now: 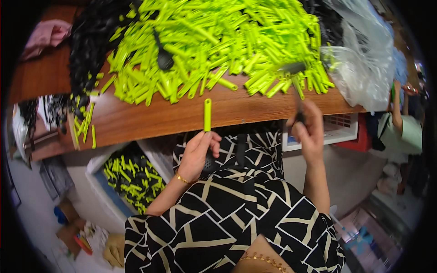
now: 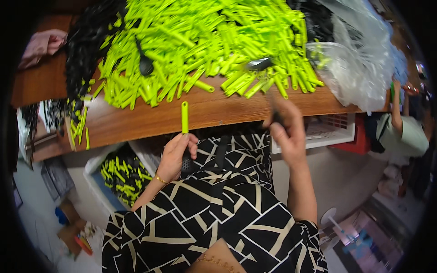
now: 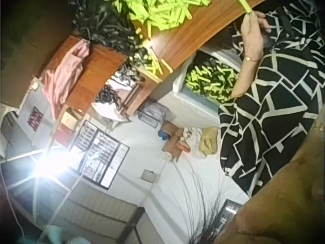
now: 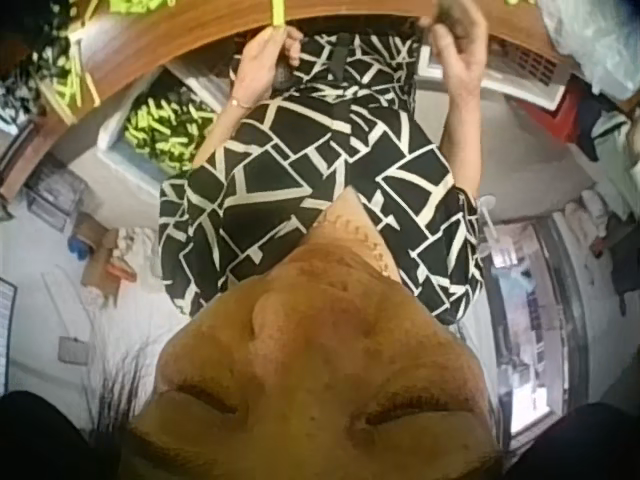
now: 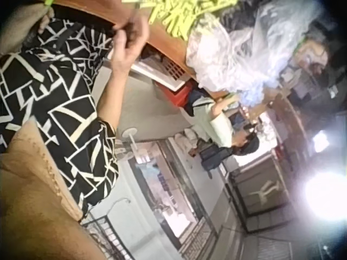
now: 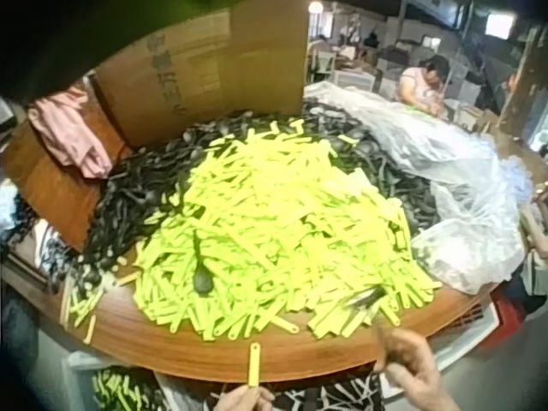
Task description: The person assembles small plastic components by inserting a black piece into a neon green plastic tube and securing it with a hammer. The person repeatedly picks up the parts from a large pile on the table, performs the assembly, and places the finished item into a white bin below.
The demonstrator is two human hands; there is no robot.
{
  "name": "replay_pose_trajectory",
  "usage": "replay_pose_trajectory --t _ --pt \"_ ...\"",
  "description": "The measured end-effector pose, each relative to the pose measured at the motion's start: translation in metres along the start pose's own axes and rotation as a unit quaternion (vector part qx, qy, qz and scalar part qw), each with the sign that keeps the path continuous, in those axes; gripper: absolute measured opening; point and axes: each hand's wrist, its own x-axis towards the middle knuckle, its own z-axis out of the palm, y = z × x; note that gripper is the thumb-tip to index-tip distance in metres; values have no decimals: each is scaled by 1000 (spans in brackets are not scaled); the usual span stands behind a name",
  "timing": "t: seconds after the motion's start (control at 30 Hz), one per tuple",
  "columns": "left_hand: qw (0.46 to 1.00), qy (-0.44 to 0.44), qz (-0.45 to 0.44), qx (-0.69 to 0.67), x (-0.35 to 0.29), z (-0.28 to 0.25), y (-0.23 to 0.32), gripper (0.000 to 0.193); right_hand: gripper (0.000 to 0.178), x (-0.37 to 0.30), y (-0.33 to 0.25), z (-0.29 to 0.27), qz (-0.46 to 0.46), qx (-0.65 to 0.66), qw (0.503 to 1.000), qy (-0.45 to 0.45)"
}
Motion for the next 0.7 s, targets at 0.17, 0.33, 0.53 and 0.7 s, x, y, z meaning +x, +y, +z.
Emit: replay_pose_trajectory --t 0.17,0.33,0.53,0.7 --pt "996 -24 -10 -89 3 -4 -9 26 33 -5 -12 45 -162 -284 929 -174" --pt "997 -15 -17 -75 2 -3 -10 28 36 5 -17 58 -248 -356 882 -184" --pt "984 -32 -56 -165 3 -7 -10 25 40 12 -10 58 -277 -282 908 -143" --pt "950 -84 -100 -285 3 -14 -6 24 39 12 -10 51 -178 -420 876 -158"
